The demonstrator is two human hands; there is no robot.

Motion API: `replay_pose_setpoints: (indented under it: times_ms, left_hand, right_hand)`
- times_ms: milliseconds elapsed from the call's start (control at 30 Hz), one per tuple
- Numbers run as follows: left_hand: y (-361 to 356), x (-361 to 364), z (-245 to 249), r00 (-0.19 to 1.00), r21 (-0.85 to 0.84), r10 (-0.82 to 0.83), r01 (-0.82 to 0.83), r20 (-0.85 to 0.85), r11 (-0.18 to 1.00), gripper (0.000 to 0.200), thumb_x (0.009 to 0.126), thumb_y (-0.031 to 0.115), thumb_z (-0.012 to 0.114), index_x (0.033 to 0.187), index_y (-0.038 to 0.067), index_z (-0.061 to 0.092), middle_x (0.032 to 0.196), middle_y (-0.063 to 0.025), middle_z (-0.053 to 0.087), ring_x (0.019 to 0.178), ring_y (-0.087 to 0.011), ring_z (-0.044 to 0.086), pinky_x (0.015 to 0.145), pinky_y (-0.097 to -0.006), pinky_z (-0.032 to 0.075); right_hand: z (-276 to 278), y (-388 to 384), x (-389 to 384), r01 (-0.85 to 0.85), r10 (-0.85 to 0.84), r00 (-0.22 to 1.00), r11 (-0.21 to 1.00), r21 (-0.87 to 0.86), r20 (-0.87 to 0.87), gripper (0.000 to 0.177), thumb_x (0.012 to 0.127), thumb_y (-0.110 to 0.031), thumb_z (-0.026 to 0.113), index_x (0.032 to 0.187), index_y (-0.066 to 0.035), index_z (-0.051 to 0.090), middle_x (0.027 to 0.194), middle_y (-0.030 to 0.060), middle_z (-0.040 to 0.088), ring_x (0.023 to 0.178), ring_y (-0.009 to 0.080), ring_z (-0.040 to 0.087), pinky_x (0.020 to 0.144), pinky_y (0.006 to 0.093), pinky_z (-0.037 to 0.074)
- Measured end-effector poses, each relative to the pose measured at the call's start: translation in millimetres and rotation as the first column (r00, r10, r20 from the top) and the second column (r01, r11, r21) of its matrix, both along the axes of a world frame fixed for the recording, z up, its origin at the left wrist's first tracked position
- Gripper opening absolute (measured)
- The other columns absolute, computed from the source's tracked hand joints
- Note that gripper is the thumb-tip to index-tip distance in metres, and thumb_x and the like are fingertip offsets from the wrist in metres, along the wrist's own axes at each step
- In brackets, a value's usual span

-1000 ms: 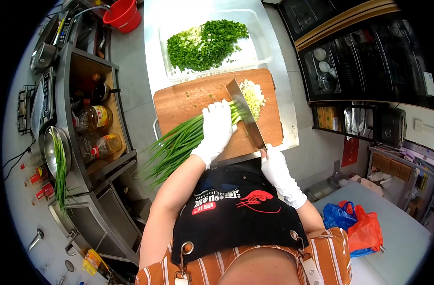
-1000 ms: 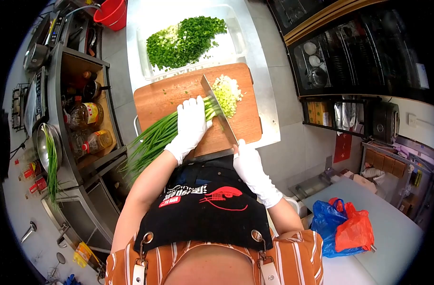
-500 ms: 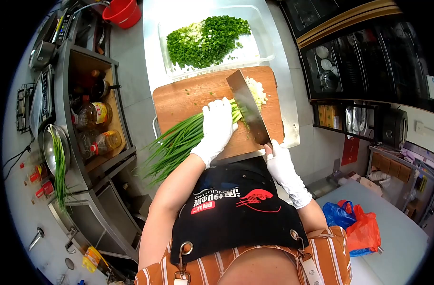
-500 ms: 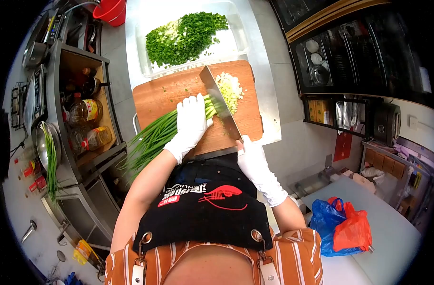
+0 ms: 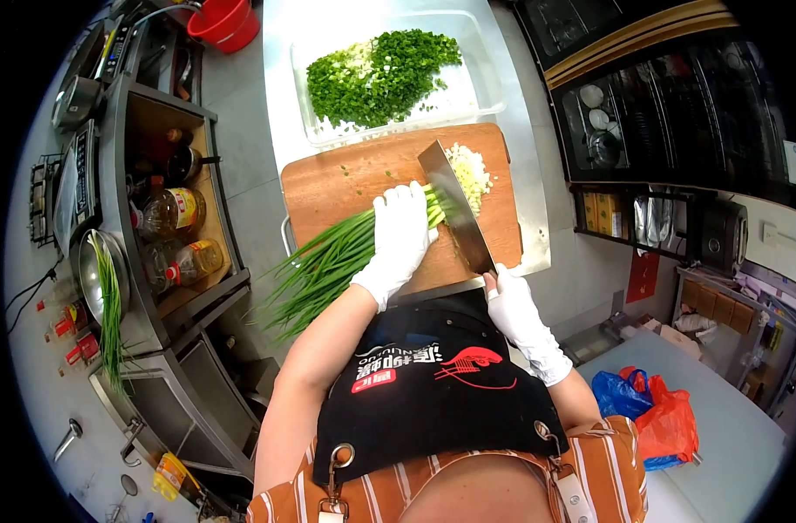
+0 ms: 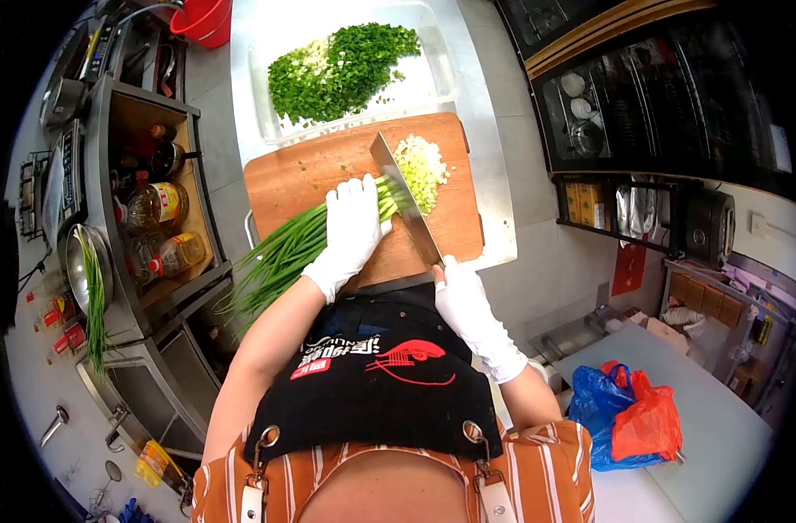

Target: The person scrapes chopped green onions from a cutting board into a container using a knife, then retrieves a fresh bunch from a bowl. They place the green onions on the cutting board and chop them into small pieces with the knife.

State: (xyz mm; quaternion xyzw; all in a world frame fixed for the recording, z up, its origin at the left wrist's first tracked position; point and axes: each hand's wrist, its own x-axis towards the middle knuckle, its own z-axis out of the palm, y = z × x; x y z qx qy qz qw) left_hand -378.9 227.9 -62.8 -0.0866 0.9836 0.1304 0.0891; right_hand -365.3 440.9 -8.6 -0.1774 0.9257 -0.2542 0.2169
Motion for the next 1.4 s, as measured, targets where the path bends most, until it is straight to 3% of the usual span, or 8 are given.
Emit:
replay_pose_setpoints:
  times_ms: [400,500,567,800,1200,1400]
  left_hand:
    - [1,2,0,0.999,-0.03,-0.02,0.019,-0.044,0.999,0.082,0.068,0.038,0.079,0.13,-0.003,0.046,0.107,-0.015,0.054,0.1,-0.0288,0.051,0.089,-0.0425,0.039]
    - [1,1,-2,0.998,-0.026,-0.001,0.0,-0.055,1.0,0.082,0.068,0.038,0.079,0.13,-0.004,0.046,0.107,-0.0146,0.054,0.1,-0.0284,0.051,0.088,-0.0423,0.039]
    - [1,3,-5,0.995,-0.034,-0.009,0.006,-0.099,0.999,0.082,0.067,0.038,0.079,0.129,-0.004,0.046,0.105,-0.014,0.054,0.098,-0.0279,0.051,0.087,-0.0419,0.039]
    - [2,4,-8,0.993,-0.038,-0.017,0.012,-0.117,0.999,0.082,0.067,0.038,0.079,0.129,-0.005,0.046,0.103,-0.0137,0.053,0.097,-0.0274,0.051,0.086,-0.0415,0.039]
    - [3,3,-4,0.997,-0.027,-0.003,0.001,-0.081,1.0,0.081,0.068,0.038,0.079,0.129,-0.004,0.047,0.105,-0.0142,0.054,0.099,-0.0279,0.052,0.087,-0.0417,0.039]
    - [2,3,-2,0.997,-0.044,-0.018,0.015,-0.076,0.999,0.08,0.068,0.038,0.079,0.129,-0.003,0.047,0.106,-0.0142,0.054,0.099,-0.0277,0.052,0.088,-0.0422,0.039]
  right_hand:
    - [-30,-38,-15,0.032,-0.032,0.999,0.999,0.04,0.011,0.018,0.092,-0.013,0.055,0.089,0.004,0.051,0.067,0.0287,0.06,0.069,0.0473,0.062,0.061,0.0512,0.049]
    - [-41,-24,-14,0.059,-0.059,0.998,0.998,-0.011,-0.011,0.02,0.092,-0.014,0.056,0.089,0.005,0.053,0.069,0.0277,0.061,0.07,0.0471,0.062,0.062,0.0506,0.049]
    - [-46,-16,-14,0.197,-0.196,0.98,0.961,-0.194,0.024,0.022,0.092,-0.015,0.056,0.089,0.006,0.054,0.07,0.0274,0.062,0.072,0.0474,0.061,0.062,0.0496,0.049]
    - [4,-6,-10,0.108,-0.098,0.991,0.988,-0.109,0.092,0.017,0.093,-0.013,0.056,0.089,0.003,0.053,0.072,0.0288,0.059,0.071,0.0475,0.059,0.059,0.0484,0.046]
    - [-10,-3,-2,0.023,-0.023,1.0,0.999,-0.041,-0.009,0.017,0.093,-0.014,0.056,0.09,0.003,0.053,0.071,0.0283,0.059,0.071,0.0481,0.059,0.06,0.0502,0.046]
    - [-6,-10,-3,0.042,-0.043,0.996,0.999,0.01,0.072,0.017,0.093,-0.013,0.055,0.091,0.004,0.053,0.072,0.0288,0.06,0.072,0.048,0.06,0.061,0.0508,0.047]
